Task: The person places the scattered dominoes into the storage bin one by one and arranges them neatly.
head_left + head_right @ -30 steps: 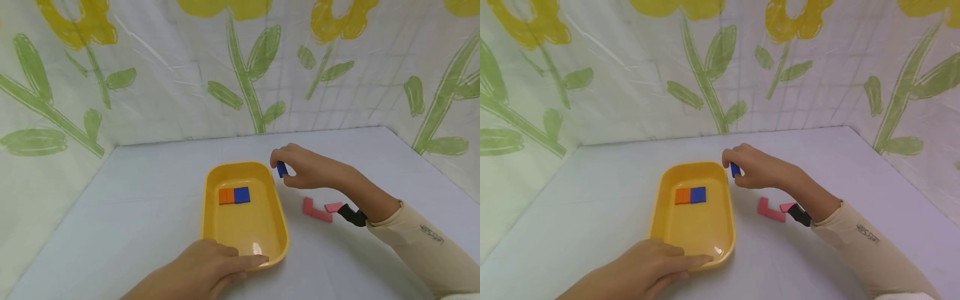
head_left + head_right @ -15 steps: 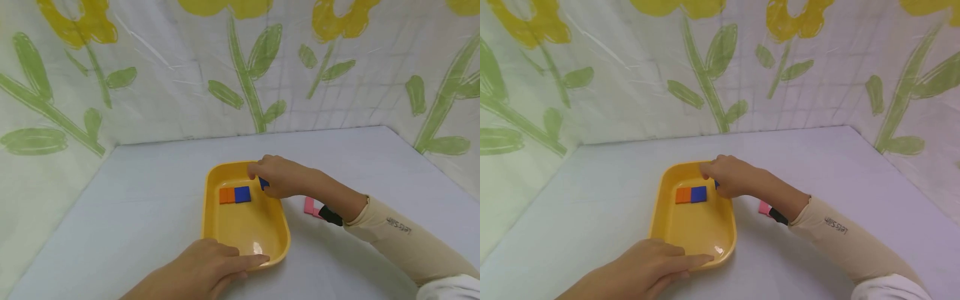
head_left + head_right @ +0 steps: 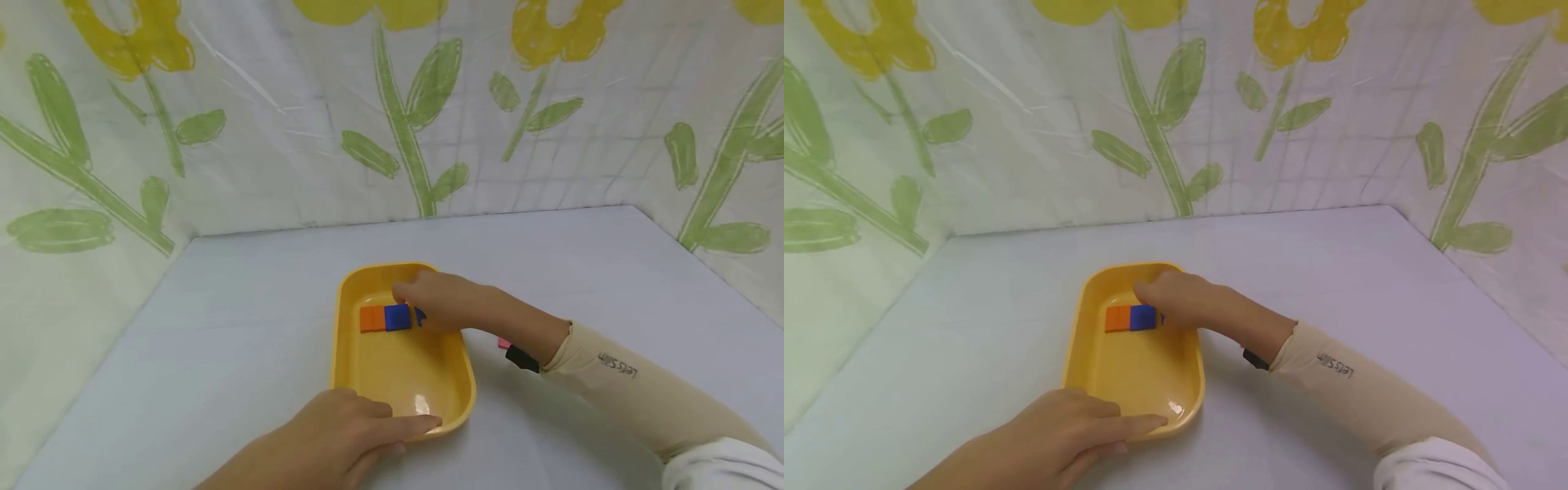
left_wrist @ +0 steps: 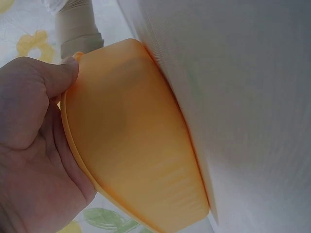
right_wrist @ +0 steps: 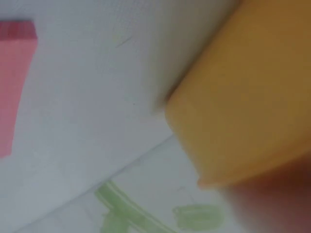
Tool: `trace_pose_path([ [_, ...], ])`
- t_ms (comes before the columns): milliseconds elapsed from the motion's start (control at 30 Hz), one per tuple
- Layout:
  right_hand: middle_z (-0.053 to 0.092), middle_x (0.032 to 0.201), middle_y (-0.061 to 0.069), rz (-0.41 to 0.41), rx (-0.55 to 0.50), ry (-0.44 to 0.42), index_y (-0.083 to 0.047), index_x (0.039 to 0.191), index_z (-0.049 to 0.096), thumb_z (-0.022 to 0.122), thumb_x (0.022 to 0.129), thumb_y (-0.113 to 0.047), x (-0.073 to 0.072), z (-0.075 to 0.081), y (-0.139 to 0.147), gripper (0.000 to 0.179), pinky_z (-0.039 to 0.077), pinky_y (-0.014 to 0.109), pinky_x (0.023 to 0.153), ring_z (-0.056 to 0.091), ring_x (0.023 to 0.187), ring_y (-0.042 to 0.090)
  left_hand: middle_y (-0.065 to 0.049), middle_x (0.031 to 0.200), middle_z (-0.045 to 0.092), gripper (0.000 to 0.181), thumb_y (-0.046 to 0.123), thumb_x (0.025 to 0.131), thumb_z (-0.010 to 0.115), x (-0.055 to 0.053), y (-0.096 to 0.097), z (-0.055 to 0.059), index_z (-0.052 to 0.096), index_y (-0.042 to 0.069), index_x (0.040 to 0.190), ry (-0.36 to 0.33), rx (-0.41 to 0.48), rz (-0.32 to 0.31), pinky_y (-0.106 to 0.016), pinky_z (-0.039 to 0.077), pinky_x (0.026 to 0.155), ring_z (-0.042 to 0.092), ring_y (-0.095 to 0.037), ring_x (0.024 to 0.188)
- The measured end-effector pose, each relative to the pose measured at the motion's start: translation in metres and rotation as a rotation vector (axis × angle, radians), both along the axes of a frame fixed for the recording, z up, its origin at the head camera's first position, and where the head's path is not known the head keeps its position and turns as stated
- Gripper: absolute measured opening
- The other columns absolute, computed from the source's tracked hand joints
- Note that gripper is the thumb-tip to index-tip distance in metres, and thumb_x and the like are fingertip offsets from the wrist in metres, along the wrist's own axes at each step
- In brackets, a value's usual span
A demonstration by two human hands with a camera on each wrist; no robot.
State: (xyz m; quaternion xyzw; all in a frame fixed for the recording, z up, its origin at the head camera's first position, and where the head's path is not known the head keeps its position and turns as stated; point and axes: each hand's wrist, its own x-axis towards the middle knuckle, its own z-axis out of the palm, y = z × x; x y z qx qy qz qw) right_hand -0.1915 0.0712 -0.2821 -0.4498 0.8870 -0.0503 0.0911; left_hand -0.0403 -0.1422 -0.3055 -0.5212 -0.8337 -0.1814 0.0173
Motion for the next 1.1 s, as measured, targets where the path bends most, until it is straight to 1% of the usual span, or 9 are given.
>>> trace_pose_path([
  [133,0.054,0.084,0.002,-0.033,0.030,-0.009,-0.011,0.110,0.054,0.073,0.087,-0.001,-0.001,-0.005,-0.005,0.032,0.047,0.027,0.068,0.052,0.076,0.018,0.017,0.071,0.046,0.047,0.026,0.102,0.060,0.000,0.000,-0.002,0.050,0.032,0.147,0.044,0.023,-0.009,-0.012,0.033,0.063,0.042,0.003,0.065],
  [200,0.054,0.082,0.001,-0.045,0.047,-0.009,-0.012,0.111,0.052,0.073,0.088,-0.002,-0.001,-0.006,-0.007,0.033,0.047,0.026,0.068,0.052,0.074,0.018,0.017,0.070,0.046,0.047,0.026,0.101,0.060,-0.001,0.000,-0.003,0.050,0.032,0.147,0.051,0.028,-0.012,-0.012,0.033,0.063,0.042,0.003,0.065],
  [267,0.055,0.084,0.000,-0.058,0.064,-0.007,-0.012,0.115,0.051,0.073,0.089,-0.002,-0.001,-0.007,-0.009,0.035,0.048,0.026,0.070,0.053,0.075,0.018,0.017,0.070,0.045,0.047,0.025,0.102,0.060,-0.001,-0.001,-0.003,0.050,0.032,0.147,0.051,0.029,-0.017,-0.012,0.033,0.063,0.042,0.003,0.064],
  [433,0.058,0.091,0.001,-0.073,0.083,-0.013,-0.012,0.123,0.050,0.073,0.089,-0.002,-0.001,-0.007,-0.012,0.042,0.050,0.027,0.075,0.055,0.077,0.018,0.018,0.071,0.046,0.048,0.026,0.102,0.060,-0.001,-0.001,-0.002,0.049,0.033,0.148,0.029,0.007,-0.006,-0.013,0.034,0.062,0.042,0.003,0.065],
  [500,0.059,0.094,0.001,-0.081,0.091,-0.017,-0.012,0.124,0.049,0.074,0.089,-0.003,-0.001,-0.007,-0.013,0.044,0.050,0.027,0.076,0.055,0.079,0.018,0.018,0.071,0.046,0.049,0.026,0.102,0.060,-0.001,-0.001,-0.001,0.048,0.033,0.148,0.016,-0.003,-0.001,-0.013,0.034,0.063,0.042,0.003,0.065],
  [633,0.060,0.102,0.002,-0.093,0.093,-0.024,-0.013,0.124,0.050,0.075,0.088,-0.003,-0.001,-0.007,-0.013,0.045,0.050,0.027,0.081,0.056,0.083,0.017,0.018,0.071,0.047,0.049,0.025,0.101,0.061,-0.001,-0.001,-0.001,0.049,0.033,0.148,0.018,-0.003,-0.007,-0.013,0.035,0.064,0.043,0.003,0.065],
  [767,0.061,0.108,0.003,-0.091,0.088,-0.020,-0.014,0.126,0.052,0.074,0.088,-0.004,-0.001,-0.008,-0.013,0.045,0.050,0.028,0.085,0.056,0.087,0.016,0.018,0.071,0.046,0.048,0.026,0.102,0.059,-0.001,-0.001,-0.001,0.049,0.033,0.148,-0.007,-0.006,-0.006,-0.013,0.035,0.064,0.043,0.003,0.066],
  [933,0.062,0.111,0.003,-0.083,0.085,-0.012,-0.014,0.129,0.053,0.074,0.089,-0.005,-0.001,-0.008,-0.013,0.045,0.049,0.029,0.088,0.057,0.091,0.016,0.018,0.071,0.048,0.045,0.027,0.103,0.058,-0.001,0.000,0.001,0.050,0.032,0.147,-0.008,-0.009,-0.001,-0.014,0.035,0.062,0.043,0.002,0.065],
  [1100,0.062,0.112,0.003,-0.097,0.077,-0.026,-0.015,0.130,0.053,0.075,0.090,-0.008,0.000,-0.007,-0.011,0.046,0.049,0.030,0.091,0.056,0.093,0.016,0.019,0.072,0.047,0.045,0.028,0.104,0.055,-0.001,0.002,0.003,0.049,0.033,0.148,-0.064,-0.035,0.008,-0.014,0.035,0.061,0.043,0.003,0.065],
])
